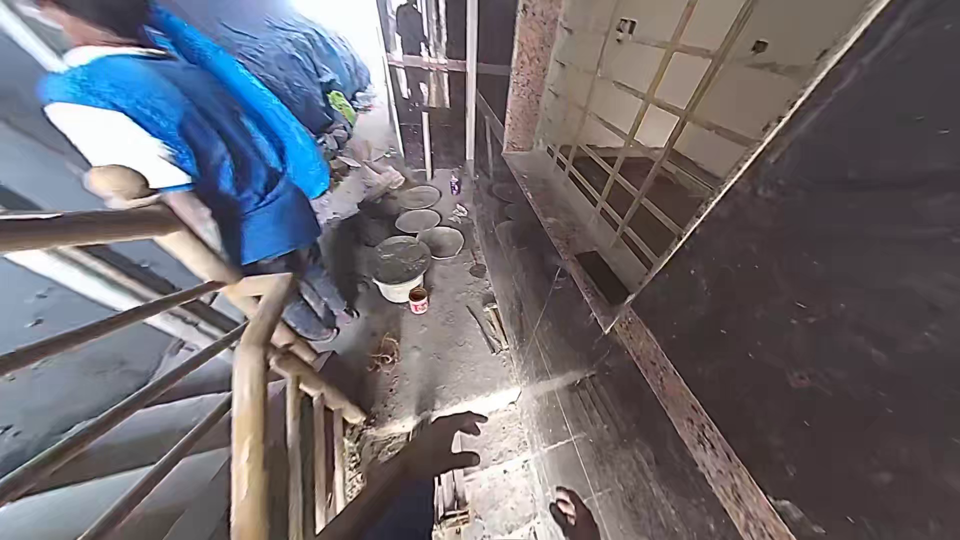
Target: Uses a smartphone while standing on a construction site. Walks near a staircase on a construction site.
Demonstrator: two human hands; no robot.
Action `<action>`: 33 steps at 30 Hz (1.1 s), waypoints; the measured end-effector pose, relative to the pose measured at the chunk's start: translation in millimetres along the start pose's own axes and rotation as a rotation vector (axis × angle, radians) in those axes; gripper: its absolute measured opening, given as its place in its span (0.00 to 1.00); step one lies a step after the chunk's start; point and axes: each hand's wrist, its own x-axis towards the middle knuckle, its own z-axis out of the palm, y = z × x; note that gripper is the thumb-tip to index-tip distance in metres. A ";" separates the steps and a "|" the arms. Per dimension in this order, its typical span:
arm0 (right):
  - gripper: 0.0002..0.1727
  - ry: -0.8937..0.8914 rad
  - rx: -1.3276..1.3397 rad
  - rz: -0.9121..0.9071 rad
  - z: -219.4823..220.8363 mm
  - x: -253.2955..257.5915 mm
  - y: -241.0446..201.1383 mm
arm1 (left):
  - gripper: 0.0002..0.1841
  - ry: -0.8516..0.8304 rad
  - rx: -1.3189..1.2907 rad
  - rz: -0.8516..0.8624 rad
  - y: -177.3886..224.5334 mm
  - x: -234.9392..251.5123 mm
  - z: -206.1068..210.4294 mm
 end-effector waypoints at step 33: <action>0.45 0.402 -0.345 0.314 -257.8 163.4 -523.8 | 0.31 -0.588 0.391 0.364 39.0 463.3 -366.9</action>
